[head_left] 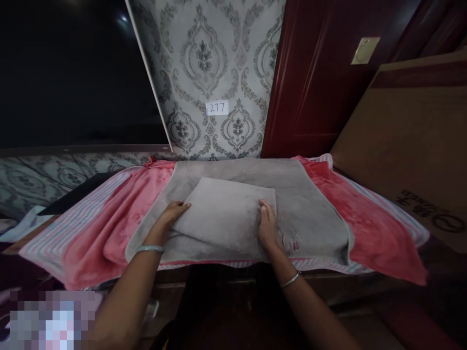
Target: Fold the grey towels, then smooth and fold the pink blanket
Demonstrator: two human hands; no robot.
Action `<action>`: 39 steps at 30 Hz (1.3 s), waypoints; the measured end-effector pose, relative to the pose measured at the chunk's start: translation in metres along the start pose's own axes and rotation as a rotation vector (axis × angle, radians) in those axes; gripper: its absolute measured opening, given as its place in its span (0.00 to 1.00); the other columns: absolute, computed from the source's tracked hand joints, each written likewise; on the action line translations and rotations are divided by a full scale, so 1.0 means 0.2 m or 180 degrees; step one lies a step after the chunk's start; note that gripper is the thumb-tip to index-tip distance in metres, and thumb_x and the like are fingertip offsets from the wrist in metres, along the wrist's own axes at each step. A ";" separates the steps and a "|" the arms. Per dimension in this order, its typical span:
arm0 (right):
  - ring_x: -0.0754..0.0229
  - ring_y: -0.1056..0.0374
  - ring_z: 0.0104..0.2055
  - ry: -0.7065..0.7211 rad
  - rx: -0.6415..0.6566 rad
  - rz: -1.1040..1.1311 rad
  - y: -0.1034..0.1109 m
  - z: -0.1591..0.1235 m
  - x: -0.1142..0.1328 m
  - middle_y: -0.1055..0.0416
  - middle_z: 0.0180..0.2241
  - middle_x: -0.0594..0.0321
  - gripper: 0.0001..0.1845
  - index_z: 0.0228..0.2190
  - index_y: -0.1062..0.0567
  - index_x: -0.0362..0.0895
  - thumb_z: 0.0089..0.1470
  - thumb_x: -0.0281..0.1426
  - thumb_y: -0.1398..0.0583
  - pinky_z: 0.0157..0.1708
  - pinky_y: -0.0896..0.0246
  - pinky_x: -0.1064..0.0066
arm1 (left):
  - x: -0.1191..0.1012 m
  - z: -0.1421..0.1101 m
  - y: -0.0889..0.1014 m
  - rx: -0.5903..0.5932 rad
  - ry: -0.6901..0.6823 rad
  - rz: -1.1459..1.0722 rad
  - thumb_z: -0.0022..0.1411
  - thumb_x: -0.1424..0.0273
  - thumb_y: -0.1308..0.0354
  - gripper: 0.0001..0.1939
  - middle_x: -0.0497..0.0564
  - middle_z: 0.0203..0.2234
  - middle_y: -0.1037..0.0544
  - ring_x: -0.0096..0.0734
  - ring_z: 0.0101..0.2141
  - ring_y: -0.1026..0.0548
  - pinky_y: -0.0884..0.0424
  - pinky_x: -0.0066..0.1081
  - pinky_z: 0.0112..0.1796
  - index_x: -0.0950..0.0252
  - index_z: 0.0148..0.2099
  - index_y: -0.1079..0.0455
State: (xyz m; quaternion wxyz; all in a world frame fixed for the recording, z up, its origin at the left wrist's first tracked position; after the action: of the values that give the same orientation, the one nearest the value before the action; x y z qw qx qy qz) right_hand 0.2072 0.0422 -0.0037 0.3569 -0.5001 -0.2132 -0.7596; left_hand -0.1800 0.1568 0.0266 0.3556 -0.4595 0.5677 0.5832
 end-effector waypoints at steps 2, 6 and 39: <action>0.53 0.36 0.58 0.0022 0.0013 -0.0018 0.00 0.00 0.00 0.28 0.53 0.51 0.29 0.47 0.24 0.42 0.60 0.50 0.51 0.63 0.48 0.55 | 0.00 -0.03 0.00 0.0090 0.0079 0.0060 0.45 0.62 0.29 0.15 0.55 0.32 0.18 0.49 0.40 0.22 0.28 0.40 0.45 0.65 0.33 0.23; 0.52 0.36 0.58 0.0022 0.0070 -0.0048 -0.01 0.00 0.01 0.27 0.52 0.53 0.28 0.47 0.24 0.44 0.60 0.49 0.51 0.64 0.49 0.54 | 0.01 -0.08 0.00 0.0226 0.0212 -0.0390 0.47 0.60 0.29 0.17 0.55 0.36 0.17 0.44 0.41 0.23 0.27 0.36 0.45 0.65 0.36 0.22; 0.45 0.31 0.54 0.0393 0.1330 -0.1173 -0.45 0.57 -0.11 0.24 0.48 0.50 0.21 0.41 0.20 0.43 0.45 0.34 0.41 0.60 0.42 0.53 | 0.22 -0.40 -0.23 -0.0306 0.0512 -0.2899 0.53 0.77 0.32 0.17 0.54 0.42 0.16 0.38 0.50 0.21 0.29 0.36 0.57 0.64 0.46 0.24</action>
State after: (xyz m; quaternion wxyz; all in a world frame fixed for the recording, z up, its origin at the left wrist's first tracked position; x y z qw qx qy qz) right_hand 0.2130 0.1859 0.0262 0.3205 -0.3213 -0.4303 -0.7803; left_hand -0.1401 0.0775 -0.0241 0.5087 -0.7217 0.3062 0.3558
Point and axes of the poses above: each hand's wrist, its own z-axis towards the middle knuckle, its own y-axis out of the back of the hand, x = y × z, the point moved 10 cm from there along z, towards the middle knuckle
